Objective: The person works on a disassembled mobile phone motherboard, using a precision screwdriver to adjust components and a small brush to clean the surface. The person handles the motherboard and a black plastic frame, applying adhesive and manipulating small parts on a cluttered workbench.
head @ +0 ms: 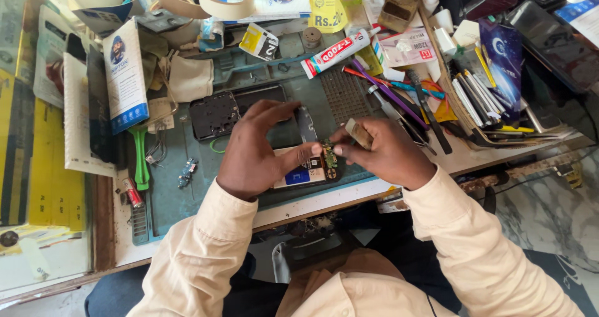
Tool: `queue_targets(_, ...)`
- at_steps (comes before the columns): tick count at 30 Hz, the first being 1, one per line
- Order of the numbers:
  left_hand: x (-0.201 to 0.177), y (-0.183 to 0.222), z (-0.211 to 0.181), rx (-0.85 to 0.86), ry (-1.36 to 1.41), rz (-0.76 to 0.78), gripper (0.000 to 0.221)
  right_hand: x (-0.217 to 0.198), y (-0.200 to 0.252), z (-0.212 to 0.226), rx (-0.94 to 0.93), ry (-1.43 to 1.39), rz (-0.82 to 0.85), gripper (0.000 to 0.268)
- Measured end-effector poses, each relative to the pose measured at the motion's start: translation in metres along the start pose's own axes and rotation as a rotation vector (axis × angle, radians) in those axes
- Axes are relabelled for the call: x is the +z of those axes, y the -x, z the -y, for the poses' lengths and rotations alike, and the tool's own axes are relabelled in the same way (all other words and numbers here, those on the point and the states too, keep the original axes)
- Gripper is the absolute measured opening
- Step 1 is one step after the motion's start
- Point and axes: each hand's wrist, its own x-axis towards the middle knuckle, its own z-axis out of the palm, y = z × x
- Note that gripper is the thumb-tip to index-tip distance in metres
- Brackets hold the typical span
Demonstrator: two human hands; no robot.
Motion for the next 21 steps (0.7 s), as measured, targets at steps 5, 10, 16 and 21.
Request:
queue_targets(5, -0.001, 0.002, 0.004, -0.079, 0.007, -0.091, 0.071, 0.003, 0.001, 0.014, -0.280, 0.229, -0.039, 0.016)
queue_targets(10, 0.001, 0.004, 0.005, -0.049, -0.050, -0.121, 0.070, 0.007, 0.002, 0.023, -0.350, 0.477, -0.100, 0.022)
queue_targets(16, 0.004, 0.004, 0.009, -0.037, -0.088, -0.122, 0.070, 0.007, 0.003, 0.023, -0.339, 0.468, -0.087, 0.022)
queue_targets(21, 0.008, 0.006, 0.009, 0.037, -0.197, -0.137, 0.073, -0.001, 0.008, 0.021, 0.061, 0.244, -0.048, 0.021)
